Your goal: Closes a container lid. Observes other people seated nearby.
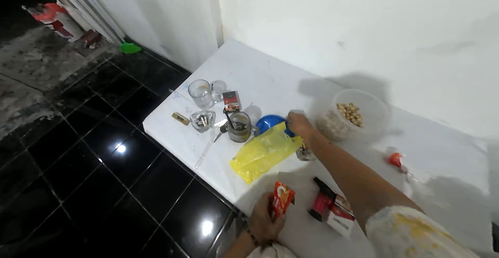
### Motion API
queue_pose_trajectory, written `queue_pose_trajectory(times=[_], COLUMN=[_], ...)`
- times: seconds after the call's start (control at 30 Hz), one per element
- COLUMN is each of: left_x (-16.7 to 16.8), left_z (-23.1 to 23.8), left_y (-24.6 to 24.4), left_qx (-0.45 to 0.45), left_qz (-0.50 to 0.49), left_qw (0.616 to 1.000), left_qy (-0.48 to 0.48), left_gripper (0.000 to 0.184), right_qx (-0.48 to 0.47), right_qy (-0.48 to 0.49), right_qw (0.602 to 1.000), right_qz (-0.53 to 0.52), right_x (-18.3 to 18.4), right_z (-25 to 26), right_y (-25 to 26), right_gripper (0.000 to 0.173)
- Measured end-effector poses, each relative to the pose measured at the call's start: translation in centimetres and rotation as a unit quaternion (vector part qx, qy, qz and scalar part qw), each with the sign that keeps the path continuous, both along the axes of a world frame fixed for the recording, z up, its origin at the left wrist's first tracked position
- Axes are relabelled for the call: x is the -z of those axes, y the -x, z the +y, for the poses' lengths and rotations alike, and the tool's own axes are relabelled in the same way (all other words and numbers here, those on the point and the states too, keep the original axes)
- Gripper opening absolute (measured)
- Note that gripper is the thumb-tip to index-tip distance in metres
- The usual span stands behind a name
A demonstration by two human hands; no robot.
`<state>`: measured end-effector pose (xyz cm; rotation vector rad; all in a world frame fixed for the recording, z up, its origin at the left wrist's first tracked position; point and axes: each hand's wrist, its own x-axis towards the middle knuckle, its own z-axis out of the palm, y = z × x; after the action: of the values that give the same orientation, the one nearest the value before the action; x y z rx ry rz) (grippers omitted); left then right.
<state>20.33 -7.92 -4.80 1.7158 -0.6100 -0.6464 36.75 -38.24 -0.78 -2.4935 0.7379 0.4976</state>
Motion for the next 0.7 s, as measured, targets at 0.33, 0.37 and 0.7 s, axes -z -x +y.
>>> queue_pose_trajectory(times=[0.33, 0.37, 0.7], left_x=[0.4, 0.2, 0.8], left_z=[-0.1, -0.1, -0.1], left_y=[0.2, 0.2, 0.2], left_qx=[-0.008, -0.009, -0.005], left_qz=[-0.027, -0.024, -0.069], left_qw=[1.000, 1.000, 0.998], left_qy=[0.002, 0.000, 0.009], left_gripper=[0.060, 0.059, 0.059], right_qx=[0.046, 0.055, 0.116], right_qy=[-0.004, -0.004, -0.011], right_qw=[0.992, 0.989, 0.954], right_qz=[-0.116, -0.134, -0.276], right_x=[-3.3, -3.9, -8.0], right_z=[-0.8, -0.8, -1.4], right_y=[0.1, 0.2, 1.6], right_gripper=[0.024, 0.024, 0.030])
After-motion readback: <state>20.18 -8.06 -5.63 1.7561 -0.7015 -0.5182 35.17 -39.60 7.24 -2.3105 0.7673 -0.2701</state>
